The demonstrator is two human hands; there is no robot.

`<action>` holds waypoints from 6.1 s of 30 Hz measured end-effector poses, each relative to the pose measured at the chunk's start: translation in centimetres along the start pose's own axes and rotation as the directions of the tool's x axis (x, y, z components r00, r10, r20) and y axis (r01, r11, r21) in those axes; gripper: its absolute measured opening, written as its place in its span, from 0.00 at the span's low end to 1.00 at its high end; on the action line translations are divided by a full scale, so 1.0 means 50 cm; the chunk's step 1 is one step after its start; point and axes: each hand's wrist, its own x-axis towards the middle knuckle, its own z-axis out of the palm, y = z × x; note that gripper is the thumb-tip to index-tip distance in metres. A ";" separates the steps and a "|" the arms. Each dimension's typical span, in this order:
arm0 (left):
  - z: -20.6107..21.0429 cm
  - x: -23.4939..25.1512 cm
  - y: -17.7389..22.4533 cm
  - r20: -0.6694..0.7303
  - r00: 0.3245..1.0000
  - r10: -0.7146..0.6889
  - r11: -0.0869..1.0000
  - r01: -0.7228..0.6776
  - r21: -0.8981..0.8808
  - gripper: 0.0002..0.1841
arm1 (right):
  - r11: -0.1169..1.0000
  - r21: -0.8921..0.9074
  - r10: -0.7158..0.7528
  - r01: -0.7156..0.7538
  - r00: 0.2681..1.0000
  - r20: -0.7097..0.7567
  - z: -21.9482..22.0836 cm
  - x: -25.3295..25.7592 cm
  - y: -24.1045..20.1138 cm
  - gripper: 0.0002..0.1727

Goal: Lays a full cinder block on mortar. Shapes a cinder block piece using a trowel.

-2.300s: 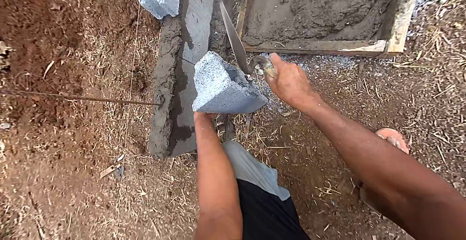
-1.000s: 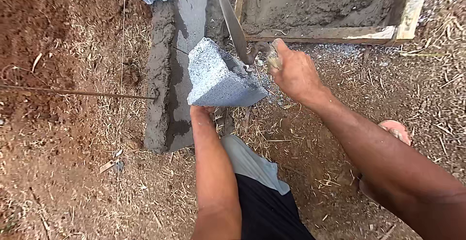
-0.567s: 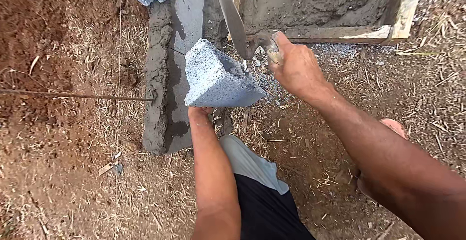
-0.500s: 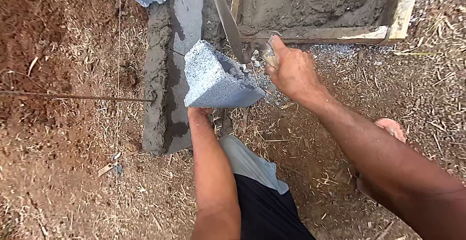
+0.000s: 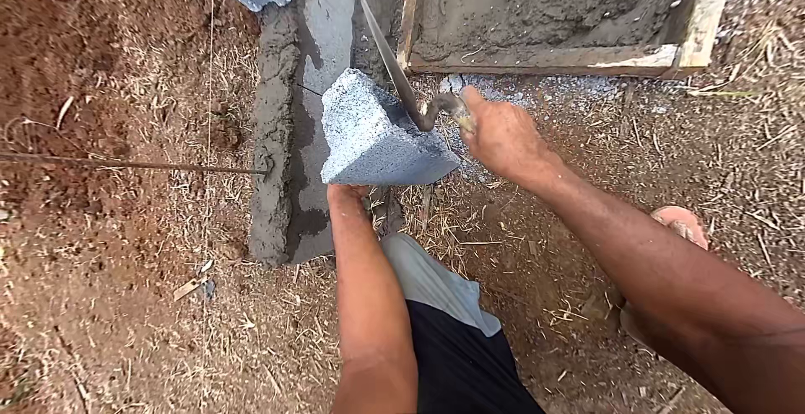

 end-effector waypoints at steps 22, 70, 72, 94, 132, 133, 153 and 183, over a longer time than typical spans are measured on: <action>0.001 0.005 0.000 -0.052 0.998 -0.040 0.999 0.042 0.021 0.21 | 1.000 0.012 -0.023 0.024 0.995 -0.097 -0.069 0.000 -0.028 0.24; -0.013 0.008 -0.004 -0.022 0.999 -0.035 0.999 0.035 0.017 0.23 | 0.994 -0.095 0.055 -0.046 0.993 0.101 0.013 0.007 0.027 0.23; -0.013 0.011 -0.005 0.001 0.999 -0.037 0.999 0.037 0.027 0.23 | 0.996 -0.074 0.045 -0.040 0.997 0.062 -0.010 0.003 0.014 0.24; -0.014 0.016 -0.002 -0.024 0.999 -0.036 0.997 0.037 0.062 0.24 | 0.995 -0.095 0.049 -0.031 0.979 0.199 0.005 0.018 0.042 0.22; -0.066 0.027 0.022 0.442 0.883 0.158 0.939 -0.273 0.208 0.10 | 0.586 0.281 -0.793 0.760 0.610 0.003 0.030 0.148 -0.013 0.22; -0.067 0.027 0.022 0.443 0.884 0.152 0.936 -0.272 0.222 0.10 | 0.586 0.237 -0.804 0.775 0.592 0.049 0.034 0.153 -0.017 0.22; -0.063 0.020 0.023 0.332 0.928 0.166 0.920 -0.267 0.286 0.13 | 0.721 0.062 -0.692 0.690 0.712 0.123 0.013 0.080 0.014 0.26; -0.037 0.003 0.038 0.218 0.966 -0.142 0.912 0.042 0.407 0.10 | 0.685 0.710 -0.004 -0.164 0.973 0.229 -0.021 -0.010 0.135 0.36</action>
